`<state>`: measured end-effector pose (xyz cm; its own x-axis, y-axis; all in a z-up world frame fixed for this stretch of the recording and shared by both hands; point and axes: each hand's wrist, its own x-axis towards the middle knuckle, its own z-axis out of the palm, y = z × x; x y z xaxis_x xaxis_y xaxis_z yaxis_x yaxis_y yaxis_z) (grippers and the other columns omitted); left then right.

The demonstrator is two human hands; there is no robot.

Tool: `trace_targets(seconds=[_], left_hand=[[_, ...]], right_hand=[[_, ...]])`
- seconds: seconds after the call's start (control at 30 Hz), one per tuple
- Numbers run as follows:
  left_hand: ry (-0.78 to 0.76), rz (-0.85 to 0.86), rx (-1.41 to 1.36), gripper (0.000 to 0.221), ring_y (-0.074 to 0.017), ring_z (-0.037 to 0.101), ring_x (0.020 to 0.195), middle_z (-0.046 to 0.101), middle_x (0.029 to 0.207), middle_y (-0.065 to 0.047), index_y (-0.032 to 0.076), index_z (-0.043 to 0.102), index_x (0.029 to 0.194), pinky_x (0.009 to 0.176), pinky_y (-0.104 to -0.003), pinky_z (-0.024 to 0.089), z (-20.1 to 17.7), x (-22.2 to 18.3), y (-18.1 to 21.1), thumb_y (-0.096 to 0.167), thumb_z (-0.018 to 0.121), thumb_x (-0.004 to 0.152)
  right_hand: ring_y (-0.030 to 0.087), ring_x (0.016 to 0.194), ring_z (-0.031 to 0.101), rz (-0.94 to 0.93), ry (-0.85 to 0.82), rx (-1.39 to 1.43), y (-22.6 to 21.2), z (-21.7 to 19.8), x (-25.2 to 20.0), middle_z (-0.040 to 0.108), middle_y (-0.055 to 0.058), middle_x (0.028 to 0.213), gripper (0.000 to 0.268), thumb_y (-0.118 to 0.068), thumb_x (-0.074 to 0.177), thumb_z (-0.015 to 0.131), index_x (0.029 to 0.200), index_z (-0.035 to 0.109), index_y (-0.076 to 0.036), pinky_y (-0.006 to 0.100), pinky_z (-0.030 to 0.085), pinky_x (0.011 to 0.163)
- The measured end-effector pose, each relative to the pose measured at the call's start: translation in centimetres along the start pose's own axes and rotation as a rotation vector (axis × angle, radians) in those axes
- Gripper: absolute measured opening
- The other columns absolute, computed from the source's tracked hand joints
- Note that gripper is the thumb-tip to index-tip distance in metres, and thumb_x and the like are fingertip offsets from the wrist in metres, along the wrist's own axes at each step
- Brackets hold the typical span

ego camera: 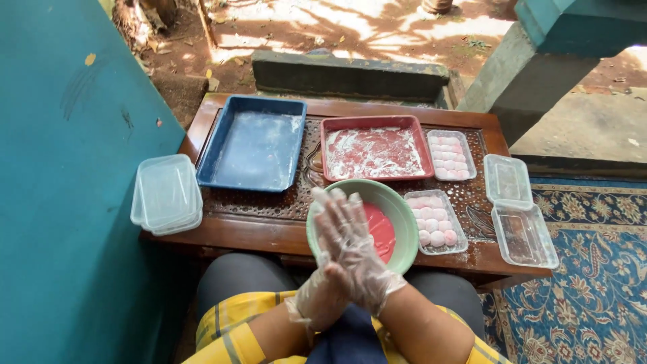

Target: The person is preparing small dough balls by pinching pieces from a bowl of pink dough, rolling them between their palms, and placing them into a plastic container.

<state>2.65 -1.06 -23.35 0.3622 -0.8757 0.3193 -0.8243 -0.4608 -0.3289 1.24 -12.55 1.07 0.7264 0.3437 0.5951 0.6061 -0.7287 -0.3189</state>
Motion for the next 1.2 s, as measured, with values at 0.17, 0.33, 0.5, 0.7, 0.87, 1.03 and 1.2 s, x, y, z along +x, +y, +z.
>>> trace_targets(seconds=[0.17, 0.33, 0.5, 0.7, 0.87, 1.03, 1.2], left_hand=[[-0.005, -0.128, 0.133, 0.053, -0.0527, 0.032, 0.138, 0.036, 0.154, -0.031, -0.008, 0.038, 0.147, 0.111, -0.072, 0.03, -5.4, 0.2, 0.7, 0.015, 0.032, 0.099], [-0.013, -0.272, 0.266, 0.067, -0.0558, 0.026, 0.147, 0.028, 0.162, -0.03, -0.001, 0.029, 0.158, 0.108, -0.076, 0.032, -20.4, 6.3, -5.9, 0.033, 0.031, 0.1], [-0.163, -0.368, -1.056, 0.056, -0.025, 0.023, 0.152, 0.028, 0.166, -0.01, 0.006, 0.028, 0.158, 0.121, -0.043, 0.016, -8.9, 6.2, -3.0, 0.033, 0.023, 0.11], [0.186, -0.41, -2.007, 0.07, -0.021, 0.013, 0.155, 0.017, 0.17, -0.007, 0.013, 0.017, 0.163, 0.123, -0.038, 0.006, -11.1, 5.3, -2.0, 0.054, 0.019, 0.105], [0.554, -0.384, -2.793, 0.083, -0.0171, 0.005, 0.158, 0.008, 0.173, -0.004, 0.02, 0.008, 0.166, 0.124, -0.033, -0.003, -20.3, 9.8, -6.5, 0.071, 0.016, 0.101], [0.357, -0.43, -3.038, 0.09, -0.025, 0.024, 0.155, 0.024, 0.168, -0.016, 0.005, 0.017, 0.162, 0.126, -0.04, 0.018, -20.7, 11.1, -5.1, 0.065, 0.018, 0.096], [0.512, 0.29, -4.514, 0.077, -0.028, 0.011, 0.158, 0.009, 0.171, -0.016, 0.004, 0.009, 0.164, 0.126, -0.05, 0.02, -20.2, 10.3, -7.3, 0.032, 0.033, 0.097]], right_hand=[[0.053, 0.159, 0.02, -0.226, -0.154, 0.25, -5.1, -2.7, 0.3, 0.024, 0.026, 0.169, 0.06, -0.039, 0.111, 0.022, 0.16, 0.025, -0.005, 0.07, 0.004, 0.129], [0.039, 0.162, 0.001, -0.087, -0.114, 0.018, 1.4, 1.2, -2.0, 0.009, 0.012, 0.175, 0.069, -0.042, 0.108, 0.028, 0.167, 0.008, -0.011, 0.064, -0.006, 0.129], [0.035, 0.162, -0.008, 0.222, -0.017, 0.252, 0.7, -1.6, 0.7, 0.004, 0.013, 0.175, 0.078, -0.064, 0.104, 0.011, 0.165, 0.017, -0.017, 0.055, -0.013, 0.128], [0.034, 0.165, -0.004, -0.192, 0.052, 0.261, -2.7, -1.8, -0.8, 0.01, 0.017, 0.175, 0.064, -0.045, 0.115, 0.015, 0.167, 0.014, -0.007, 0.055, -0.009, 0.135], [0.029, 0.162, 0.002, 0.117, 0.036, 0.127, 2.1, -0.1, -2.6, 0.016, 0.017, 0.173, 0.075, -0.05, 0.108, 0.02, 0.163, 0.015, -0.001, 0.046, -0.009, 0.131], [0.032, 0.164, -0.004, 0.131, 0.145, 0.189, 1.6, -2.3, -0.1, 0.006, 0.009, 0.175, 0.067, -0.027, 0.102, 0.027, 0.167, 0.014, -0.014, 0.053, -0.009, 0.133], [0.033, 0.164, 0.012, -0.201, 0.274, 0.214, -2.2, -2.6, -0.3, 0.022, 0.015, 0.171, 0.071, -0.054, 0.117, 0.01, 0.161, 0.034, -0.004, 0.069, -0.016, 0.13]])
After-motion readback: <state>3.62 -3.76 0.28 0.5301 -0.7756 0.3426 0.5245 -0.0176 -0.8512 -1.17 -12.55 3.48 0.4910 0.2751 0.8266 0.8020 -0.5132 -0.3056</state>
